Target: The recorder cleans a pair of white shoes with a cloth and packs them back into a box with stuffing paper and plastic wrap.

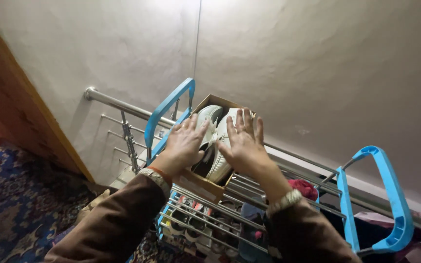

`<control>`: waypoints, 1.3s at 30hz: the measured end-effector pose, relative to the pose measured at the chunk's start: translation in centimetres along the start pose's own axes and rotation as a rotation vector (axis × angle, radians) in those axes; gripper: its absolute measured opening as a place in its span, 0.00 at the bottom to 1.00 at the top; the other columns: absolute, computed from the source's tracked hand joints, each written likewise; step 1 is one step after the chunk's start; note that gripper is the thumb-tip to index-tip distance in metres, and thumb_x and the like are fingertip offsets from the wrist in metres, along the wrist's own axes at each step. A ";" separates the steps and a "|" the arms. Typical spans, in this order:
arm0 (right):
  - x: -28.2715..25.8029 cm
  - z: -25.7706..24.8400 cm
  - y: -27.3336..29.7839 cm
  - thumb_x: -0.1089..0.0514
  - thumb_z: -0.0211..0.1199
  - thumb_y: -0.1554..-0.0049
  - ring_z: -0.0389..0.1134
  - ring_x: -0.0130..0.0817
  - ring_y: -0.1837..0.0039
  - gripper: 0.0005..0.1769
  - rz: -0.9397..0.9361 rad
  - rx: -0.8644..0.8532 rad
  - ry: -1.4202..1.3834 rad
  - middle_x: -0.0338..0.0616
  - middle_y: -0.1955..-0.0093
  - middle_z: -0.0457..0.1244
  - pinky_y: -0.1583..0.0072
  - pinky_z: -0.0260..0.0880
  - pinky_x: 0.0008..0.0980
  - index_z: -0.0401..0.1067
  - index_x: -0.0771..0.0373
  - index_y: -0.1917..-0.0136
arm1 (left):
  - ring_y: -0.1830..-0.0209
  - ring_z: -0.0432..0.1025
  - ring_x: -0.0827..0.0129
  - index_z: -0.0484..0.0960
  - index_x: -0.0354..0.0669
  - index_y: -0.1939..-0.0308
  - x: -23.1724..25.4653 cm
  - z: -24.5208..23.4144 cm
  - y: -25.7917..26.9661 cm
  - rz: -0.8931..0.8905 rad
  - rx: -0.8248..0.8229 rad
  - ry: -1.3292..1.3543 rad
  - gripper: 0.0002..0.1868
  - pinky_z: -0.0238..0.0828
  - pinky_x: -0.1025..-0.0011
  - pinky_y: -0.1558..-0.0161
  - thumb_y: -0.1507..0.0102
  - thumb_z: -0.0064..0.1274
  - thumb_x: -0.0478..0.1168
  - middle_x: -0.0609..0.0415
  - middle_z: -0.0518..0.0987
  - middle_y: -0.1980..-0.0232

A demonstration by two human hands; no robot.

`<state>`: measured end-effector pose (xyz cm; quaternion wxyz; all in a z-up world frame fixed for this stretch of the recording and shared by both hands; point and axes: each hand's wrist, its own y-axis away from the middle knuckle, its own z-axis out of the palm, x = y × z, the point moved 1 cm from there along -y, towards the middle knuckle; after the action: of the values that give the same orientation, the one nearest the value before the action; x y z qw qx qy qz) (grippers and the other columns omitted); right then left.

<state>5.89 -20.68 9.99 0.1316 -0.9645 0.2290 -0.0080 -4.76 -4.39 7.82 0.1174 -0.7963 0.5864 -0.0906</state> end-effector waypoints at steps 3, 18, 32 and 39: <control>0.0 -0.4 -1.7 0.32 0.39 0.38 0.17 0.50 0.15 0.48 0.043 -0.167 0.070 0.61 0.15 0.28 0.24 0.10 0.57 0.38 0.67 0.19 | 0.27 0.58 0.49 0.55 0.49 0.24 0.8 -1.1 -0.1 0.014 -0.039 -0.049 0.54 0.54 0.52 0.33 0.50 0.64 0.53 0.40 0.61 0.27; -0.4 4.0 -2.6 0.38 0.44 0.41 0.45 0.47 0.18 0.44 0.079 -0.242 0.327 0.60 0.19 0.47 0.21 0.27 0.54 0.52 0.70 0.22 | 0.70 0.81 0.59 0.80 0.44 0.55 1.0 2.1 -1.2 0.010 0.366 -0.121 0.12 0.78 0.65 0.71 0.42 0.56 0.40 0.51 0.81 0.59; 0.2 2.3 0.7 0.44 0.52 0.38 0.49 0.55 0.17 0.37 0.035 0.502 -0.394 0.65 0.20 0.52 0.20 0.41 0.51 0.61 0.70 0.24 | 0.48 0.76 0.51 0.80 0.40 0.45 -0.3 -3.4 3.0 0.018 0.223 0.330 0.25 0.73 0.55 0.49 0.39 0.57 0.52 0.45 0.79 0.50; -2.0 0.8 4.8 0.44 0.52 0.35 0.47 0.57 0.17 0.34 0.085 0.438 -0.542 0.62 0.20 0.53 0.21 0.40 0.55 0.62 0.65 0.23 | 0.46 0.75 0.52 0.82 0.41 0.45 1.1 -3.2 6.0 -0.038 0.449 0.474 0.18 0.68 0.54 0.44 0.36 0.53 0.45 0.46 0.81 0.46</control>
<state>2.00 -23.74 8.11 0.3918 -0.8700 0.2185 0.2047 -10.88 -7.40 9.16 0.1489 -0.7182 0.5477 -0.4027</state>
